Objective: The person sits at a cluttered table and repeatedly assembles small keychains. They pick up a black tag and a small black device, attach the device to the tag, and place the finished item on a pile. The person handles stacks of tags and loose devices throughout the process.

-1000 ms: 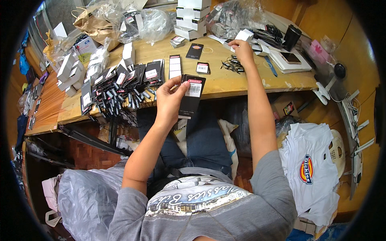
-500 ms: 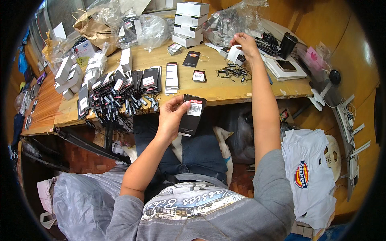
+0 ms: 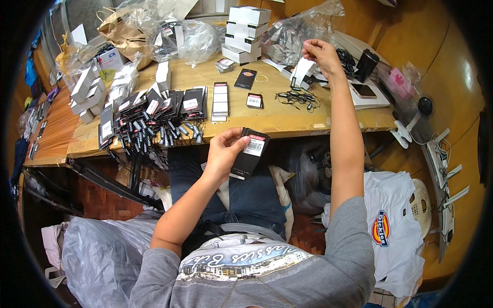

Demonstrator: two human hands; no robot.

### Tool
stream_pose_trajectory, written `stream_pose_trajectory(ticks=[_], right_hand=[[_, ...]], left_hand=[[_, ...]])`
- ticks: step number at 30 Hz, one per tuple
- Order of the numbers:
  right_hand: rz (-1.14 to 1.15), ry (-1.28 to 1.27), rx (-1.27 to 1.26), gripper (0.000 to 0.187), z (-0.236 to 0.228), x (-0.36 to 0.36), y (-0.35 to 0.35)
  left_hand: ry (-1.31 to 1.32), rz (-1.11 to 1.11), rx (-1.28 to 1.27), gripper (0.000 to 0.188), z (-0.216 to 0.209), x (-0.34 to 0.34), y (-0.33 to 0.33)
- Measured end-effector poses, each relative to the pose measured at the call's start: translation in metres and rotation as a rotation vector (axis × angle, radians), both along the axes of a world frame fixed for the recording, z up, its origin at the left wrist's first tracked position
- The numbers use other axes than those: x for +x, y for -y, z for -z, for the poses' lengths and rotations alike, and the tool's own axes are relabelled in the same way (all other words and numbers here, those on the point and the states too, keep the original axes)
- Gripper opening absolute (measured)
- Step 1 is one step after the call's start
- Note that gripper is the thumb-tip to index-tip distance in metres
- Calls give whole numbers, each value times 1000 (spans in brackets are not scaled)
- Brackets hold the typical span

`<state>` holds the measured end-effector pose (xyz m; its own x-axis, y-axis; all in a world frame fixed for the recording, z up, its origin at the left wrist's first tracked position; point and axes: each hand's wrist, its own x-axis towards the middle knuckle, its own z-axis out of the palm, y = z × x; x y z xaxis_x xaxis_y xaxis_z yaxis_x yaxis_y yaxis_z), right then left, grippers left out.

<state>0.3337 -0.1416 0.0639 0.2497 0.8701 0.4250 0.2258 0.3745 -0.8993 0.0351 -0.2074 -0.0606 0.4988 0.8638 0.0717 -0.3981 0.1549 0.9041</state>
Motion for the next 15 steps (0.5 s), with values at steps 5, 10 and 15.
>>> stream_pose_trajectory(ticks=[5,10,15], right_hand=[[30,3,-25,12,5,3,-2],[19,14,-54,12,3,-1,1],[-156,-108,-1,19,-9,-5,10]], left_hand=[[-37,15,-16,18,-2,1,3],[-36,24,-13,18,1,2,1],[-38,41,13,17,-4,5,-3]])
